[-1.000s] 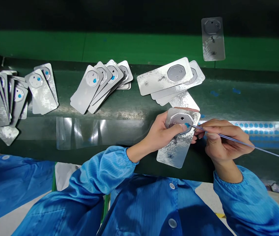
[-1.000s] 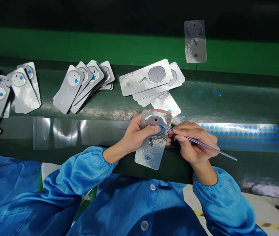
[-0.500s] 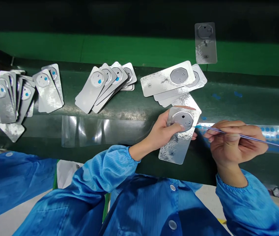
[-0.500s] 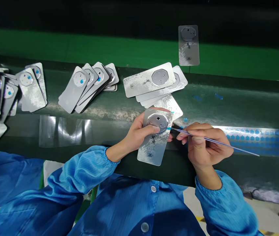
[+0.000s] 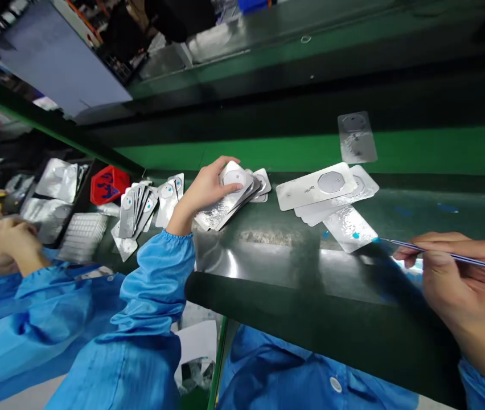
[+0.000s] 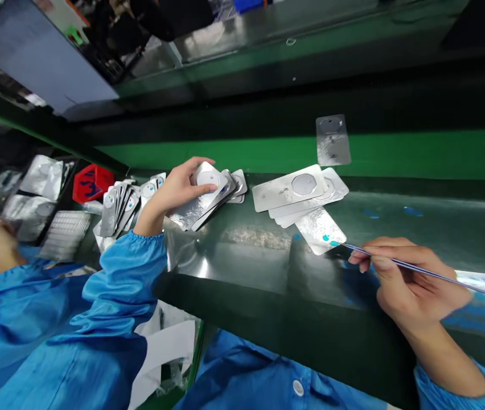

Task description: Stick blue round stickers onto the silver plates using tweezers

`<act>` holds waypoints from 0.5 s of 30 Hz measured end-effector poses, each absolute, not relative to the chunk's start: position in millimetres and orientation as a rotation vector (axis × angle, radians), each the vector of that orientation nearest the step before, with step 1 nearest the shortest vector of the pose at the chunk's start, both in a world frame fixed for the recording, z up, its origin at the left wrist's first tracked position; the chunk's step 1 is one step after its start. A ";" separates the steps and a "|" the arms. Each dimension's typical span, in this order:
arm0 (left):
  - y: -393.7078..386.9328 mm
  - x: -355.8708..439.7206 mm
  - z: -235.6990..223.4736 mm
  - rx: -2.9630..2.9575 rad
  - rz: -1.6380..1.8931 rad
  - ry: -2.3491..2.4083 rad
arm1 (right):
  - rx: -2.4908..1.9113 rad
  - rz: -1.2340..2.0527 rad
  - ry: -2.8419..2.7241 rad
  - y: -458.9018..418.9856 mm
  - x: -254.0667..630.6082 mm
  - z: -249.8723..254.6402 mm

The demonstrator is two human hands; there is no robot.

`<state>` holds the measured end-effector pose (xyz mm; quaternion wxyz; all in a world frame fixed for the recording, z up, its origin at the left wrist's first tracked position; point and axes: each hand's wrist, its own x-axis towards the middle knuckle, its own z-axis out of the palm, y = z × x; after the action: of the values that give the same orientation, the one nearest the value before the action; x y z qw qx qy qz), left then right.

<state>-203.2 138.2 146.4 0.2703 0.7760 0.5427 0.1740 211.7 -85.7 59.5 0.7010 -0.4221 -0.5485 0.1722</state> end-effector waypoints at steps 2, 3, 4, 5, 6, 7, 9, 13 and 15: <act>161.2 -201.0 142.1 2.113 0.414 1.504 | -0.962 0.438 -1.148 -81.8 210.6 59.4; 170.8 -194.2 140.1 2.134 0.416 1.520 | -0.988 0.462 -1.104 -80.5 210.3 59.0; 179.5 -183.7 138.4 2.167 0.427 1.520 | -1.005 0.471 -1.061 -79.5 210.7 58.4; 187.6 -169.6 137.2 2.208 0.436 1.497 | -1.018 0.476 -1.020 -78.8 211.8 57.6; 195.5 -151.9 136.0 2.252 0.435 1.457 | -1.025 0.482 -0.982 -78.1 213.7 56.5; 203.3 -130.9 134.7 2.293 0.415 1.405 | -1.027 0.486 -0.943 -77.4 216.5 55.2; 220.5 -81.1 130.5 2.349 0.313 1.318 | -1.036 0.498 -0.863 -75.2 224.0 51.9; 262.4 21.1 118.0 2.321 0.110 1.324 | -1.048 0.493 -0.737 -66.1 239.1 44.9; 282.8 57.4 114.3 2.261 0.085 1.382 | -1.053 0.497 -0.690 -60.9 243.6 43.3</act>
<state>57.4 282.8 114.3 0.2430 0.8272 0.5057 0.0312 243.6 -60.9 43.3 0.7796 -0.4871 -0.3193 0.2301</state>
